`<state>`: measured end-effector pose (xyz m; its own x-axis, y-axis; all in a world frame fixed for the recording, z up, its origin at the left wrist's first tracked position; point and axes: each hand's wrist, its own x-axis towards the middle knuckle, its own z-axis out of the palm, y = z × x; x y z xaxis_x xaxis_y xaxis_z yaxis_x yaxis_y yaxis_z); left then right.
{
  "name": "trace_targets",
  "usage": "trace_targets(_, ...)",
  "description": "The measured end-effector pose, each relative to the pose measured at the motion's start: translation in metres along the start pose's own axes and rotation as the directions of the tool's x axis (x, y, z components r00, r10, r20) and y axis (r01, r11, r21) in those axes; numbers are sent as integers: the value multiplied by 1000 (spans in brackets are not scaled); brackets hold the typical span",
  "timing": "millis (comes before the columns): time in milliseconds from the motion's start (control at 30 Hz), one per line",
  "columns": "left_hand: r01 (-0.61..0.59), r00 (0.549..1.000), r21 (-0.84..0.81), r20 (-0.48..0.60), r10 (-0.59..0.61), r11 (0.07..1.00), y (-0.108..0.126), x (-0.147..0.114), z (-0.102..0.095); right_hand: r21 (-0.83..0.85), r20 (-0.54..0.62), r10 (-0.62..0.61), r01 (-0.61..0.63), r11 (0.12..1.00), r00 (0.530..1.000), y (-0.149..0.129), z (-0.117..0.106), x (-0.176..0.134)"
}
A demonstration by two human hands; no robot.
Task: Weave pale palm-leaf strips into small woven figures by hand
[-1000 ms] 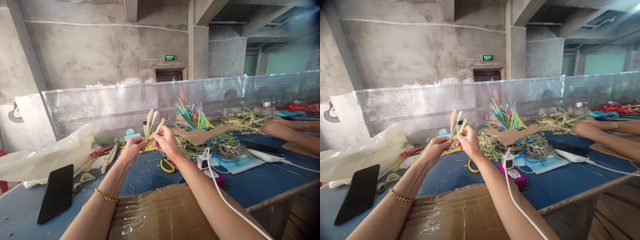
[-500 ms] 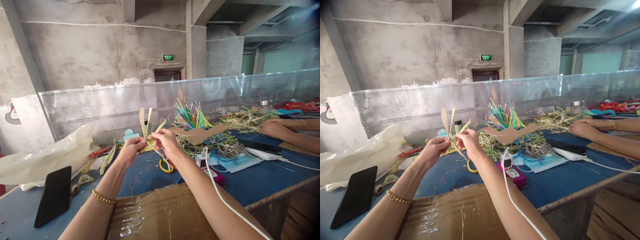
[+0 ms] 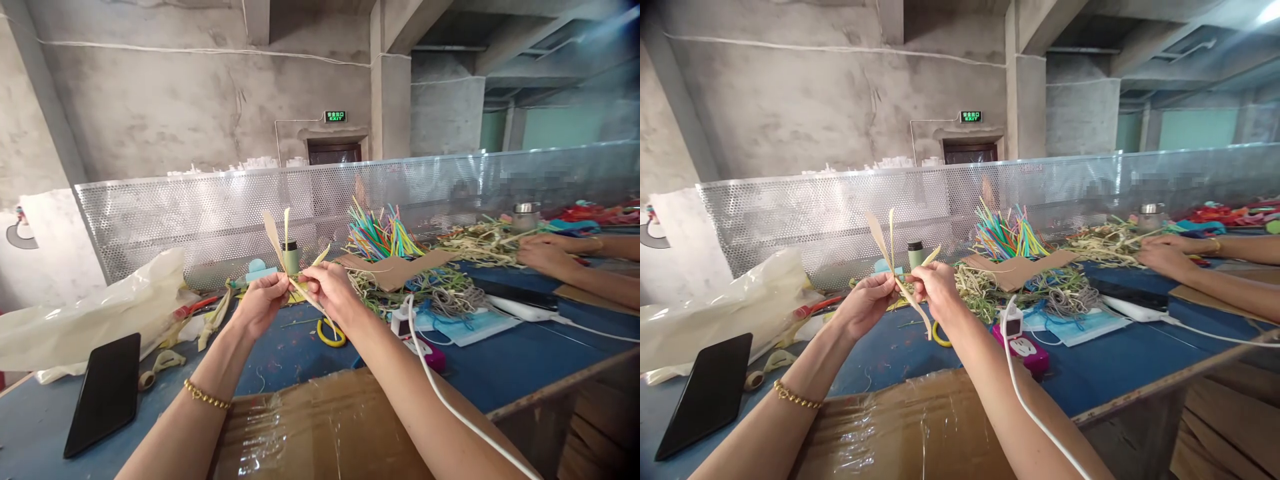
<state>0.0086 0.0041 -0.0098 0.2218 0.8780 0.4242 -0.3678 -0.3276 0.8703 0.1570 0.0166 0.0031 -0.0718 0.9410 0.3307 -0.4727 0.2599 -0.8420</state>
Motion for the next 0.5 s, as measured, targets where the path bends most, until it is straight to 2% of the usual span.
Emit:
trace_targets(133, 83, 996, -25, 23, -83, 996, -1, -1, -1, 96, 22, 29, -31, 995, 999, -1, -1, 2)
trace_targets(200, 102, 995, -30, 26, -101, 994, -1, -1, -2, 117, 85, 27, -37, 992, 996, -3, -2, 2)
trace_targets(333, 99, 995, -57, 7, -98, 993, -1, 0, -4, 116, 239, 6, -34, 993, 971, -5, -6, 2)
trace_targets(500, 95, 995, -61, -11, -95, 994, -2, 1, -6, 54, 317, -50, 34, 998, 947, -6, -13, 1)
